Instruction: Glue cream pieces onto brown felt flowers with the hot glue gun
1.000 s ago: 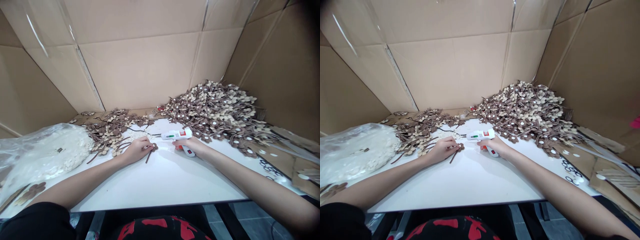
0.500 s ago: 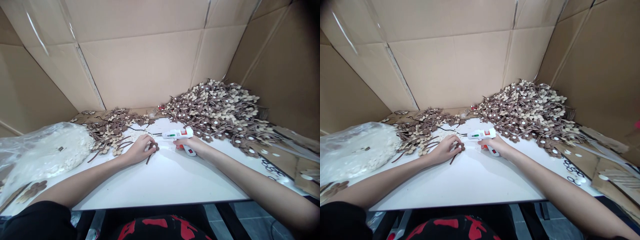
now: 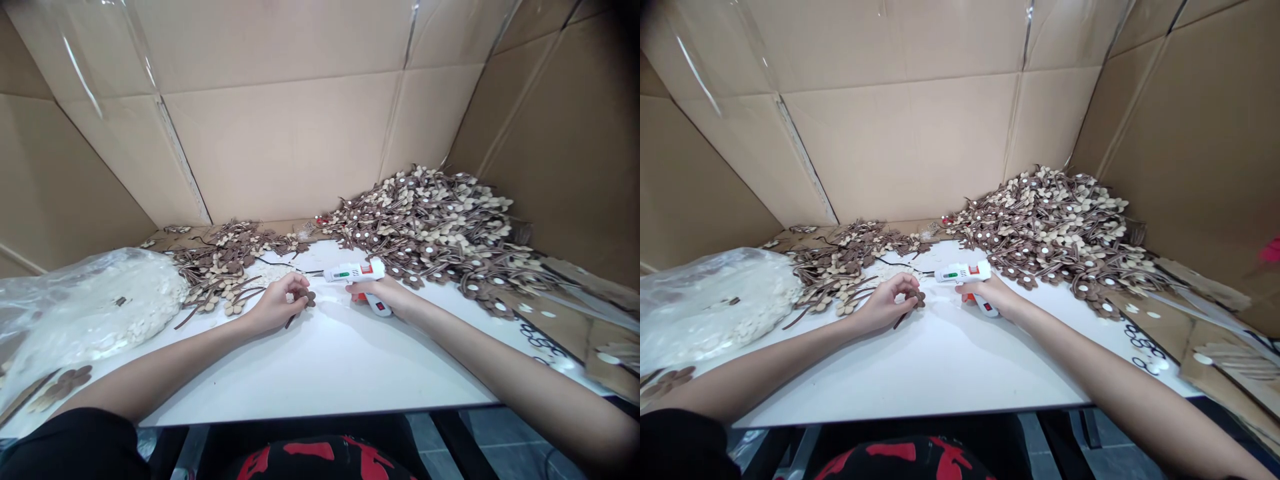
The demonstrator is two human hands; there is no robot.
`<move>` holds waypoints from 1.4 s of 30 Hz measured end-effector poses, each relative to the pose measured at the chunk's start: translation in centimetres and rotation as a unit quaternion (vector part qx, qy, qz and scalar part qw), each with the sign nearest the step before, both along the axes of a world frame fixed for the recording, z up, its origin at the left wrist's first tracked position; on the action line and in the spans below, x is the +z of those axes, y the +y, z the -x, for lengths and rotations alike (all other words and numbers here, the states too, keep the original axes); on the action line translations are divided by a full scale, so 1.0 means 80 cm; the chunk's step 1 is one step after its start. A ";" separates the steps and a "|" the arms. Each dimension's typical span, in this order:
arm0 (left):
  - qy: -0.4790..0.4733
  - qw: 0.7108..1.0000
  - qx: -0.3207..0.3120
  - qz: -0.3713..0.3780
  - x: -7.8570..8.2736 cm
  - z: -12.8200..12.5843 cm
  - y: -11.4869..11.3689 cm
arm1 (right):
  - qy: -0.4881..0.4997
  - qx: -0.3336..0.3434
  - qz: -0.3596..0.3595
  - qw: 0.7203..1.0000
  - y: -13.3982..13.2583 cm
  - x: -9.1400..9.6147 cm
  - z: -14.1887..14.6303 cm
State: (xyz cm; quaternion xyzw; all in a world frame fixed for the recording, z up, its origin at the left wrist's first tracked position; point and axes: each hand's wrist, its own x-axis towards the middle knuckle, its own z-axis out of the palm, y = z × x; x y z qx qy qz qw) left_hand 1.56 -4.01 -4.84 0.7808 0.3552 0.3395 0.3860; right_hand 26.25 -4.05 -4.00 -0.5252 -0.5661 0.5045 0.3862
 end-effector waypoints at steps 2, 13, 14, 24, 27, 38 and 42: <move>-0.012 1.000 -0.004 0.018 -0.002 0.000 0.000 | -0.007 -0.002 0.005 1.000 -0.001 0.003 0.001; 0.095 0.992 -0.081 -0.029 0.031 -0.011 -0.023 | -0.002 -0.010 0.024 1.000 -0.007 0.015 0.010; 0.122 0.986 -0.106 -0.038 0.039 -0.014 -0.029 | 0.009 -0.006 0.016 1.000 -0.006 0.012 0.009; 0.026 0.972 -0.229 0.051 0.107 -0.093 0.010 | 0.030 0.029 -0.039 0.998 -0.006 0.014 0.010; -0.078 0.987 -0.137 -0.017 0.123 -0.123 0.057 | 0.013 0.024 -0.019 0.999 -0.005 0.011 0.008; 0.304 0.916 0.048 -0.258 0.101 0.017 0.138 | 0.003 0.020 -0.008 1.000 -0.001 0.005 0.005; 0.489 0.855 0.095 -0.145 0.084 0.098 0.166 | -0.006 0.020 0.004 1.000 -0.001 0.006 0.005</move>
